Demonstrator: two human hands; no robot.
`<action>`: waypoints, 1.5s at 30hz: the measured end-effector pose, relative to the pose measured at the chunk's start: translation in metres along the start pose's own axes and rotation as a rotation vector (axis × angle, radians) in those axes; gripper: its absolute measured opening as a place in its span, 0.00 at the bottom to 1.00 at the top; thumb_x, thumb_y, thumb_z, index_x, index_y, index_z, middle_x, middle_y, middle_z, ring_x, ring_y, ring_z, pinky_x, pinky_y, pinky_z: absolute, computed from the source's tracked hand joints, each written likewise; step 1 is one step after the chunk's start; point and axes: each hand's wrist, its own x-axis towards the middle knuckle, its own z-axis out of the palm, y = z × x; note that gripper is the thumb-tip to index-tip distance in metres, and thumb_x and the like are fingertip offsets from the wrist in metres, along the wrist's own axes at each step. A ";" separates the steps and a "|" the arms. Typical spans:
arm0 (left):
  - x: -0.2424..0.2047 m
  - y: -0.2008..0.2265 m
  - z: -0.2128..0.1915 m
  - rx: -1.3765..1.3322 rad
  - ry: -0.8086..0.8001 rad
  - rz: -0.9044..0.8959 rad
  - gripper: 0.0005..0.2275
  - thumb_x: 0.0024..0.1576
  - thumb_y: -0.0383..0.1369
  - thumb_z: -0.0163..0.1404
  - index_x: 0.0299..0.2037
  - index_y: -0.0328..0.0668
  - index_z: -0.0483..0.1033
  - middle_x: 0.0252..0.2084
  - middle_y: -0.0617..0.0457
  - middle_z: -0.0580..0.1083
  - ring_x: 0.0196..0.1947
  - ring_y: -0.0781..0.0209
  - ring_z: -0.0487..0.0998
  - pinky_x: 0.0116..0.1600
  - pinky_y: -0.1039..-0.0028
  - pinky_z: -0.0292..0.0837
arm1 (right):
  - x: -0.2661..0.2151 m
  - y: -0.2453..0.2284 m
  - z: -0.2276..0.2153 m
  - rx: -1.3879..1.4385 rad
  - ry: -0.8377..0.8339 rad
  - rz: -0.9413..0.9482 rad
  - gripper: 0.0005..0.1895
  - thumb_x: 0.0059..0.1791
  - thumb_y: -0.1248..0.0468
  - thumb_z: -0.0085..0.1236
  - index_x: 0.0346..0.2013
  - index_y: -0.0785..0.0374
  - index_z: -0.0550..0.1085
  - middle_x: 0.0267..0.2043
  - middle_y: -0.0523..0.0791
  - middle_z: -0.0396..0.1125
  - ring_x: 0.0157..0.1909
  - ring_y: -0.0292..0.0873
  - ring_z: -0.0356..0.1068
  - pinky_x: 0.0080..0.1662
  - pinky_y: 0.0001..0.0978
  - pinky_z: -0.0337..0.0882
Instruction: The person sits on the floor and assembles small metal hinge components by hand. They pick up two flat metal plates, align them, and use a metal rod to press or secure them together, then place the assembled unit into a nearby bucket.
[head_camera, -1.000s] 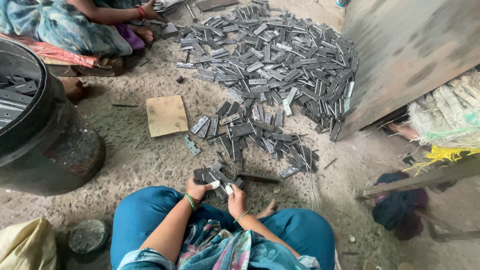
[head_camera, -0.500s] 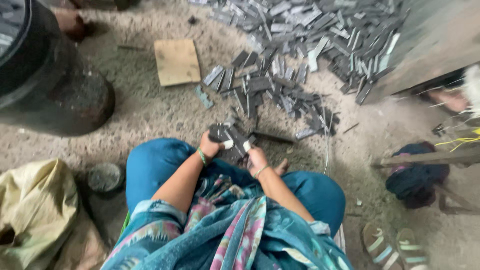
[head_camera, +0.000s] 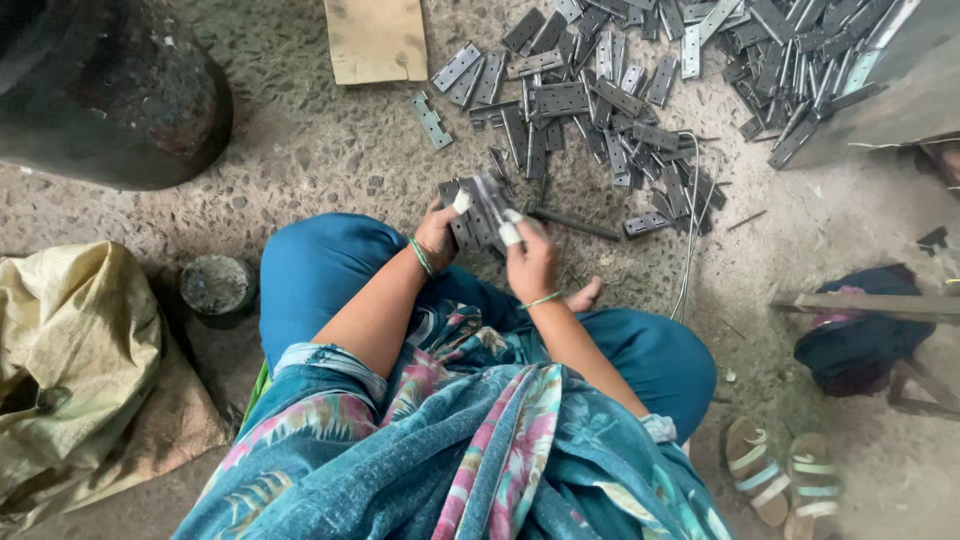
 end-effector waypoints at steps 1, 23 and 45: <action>-0.002 0.001 0.003 -0.038 -0.056 0.007 0.14 0.51 0.30 0.60 0.47 0.41 0.77 0.40 0.50 0.80 0.39 0.53 0.82 0.43 0.60 0.80 | -0.002 -0.016 0.000 -0.053 -0.057 -0.199 0.16 0.50 0.69 0.53 0.53 0.68 0.76 0.53 0.55 0.71 0.51 0.59 0.73 0.51 0.42 0.75; 0.041 -0.026 -0.024 0.270 0.284 0.084 0.18 0.44 0.18 0.60 0.45 0.37 0.74 0.41 0.51 0.80 0.39 0.58 0.81 0.44 0.69 0.77 | 0.137 0.211 0.066 -0.652 -0.137 0.447 0.37 0.43 0.54 0.72 0.60 0.67 0.68 0.55 0.61 0.68 0.58 0.65 0.68 0.57 0.52 0.68; 0.053 -0.016 -0.030 0.274 0.332 0.240 0.13 0.45 0.18 0.56 0.41 0.35 0.79 0.38 0.54 0.80 0.35 0.61 0.80 0.42 0.70 0.75 | 0.074 0.162 -0.007 1.016 -0.056 0.970 0.16 0.51 0.68 0.43 0.49 0.72 0.74 0.39 0.53 0.75 0.34 0.47 0.75 0.35 0.39 0.74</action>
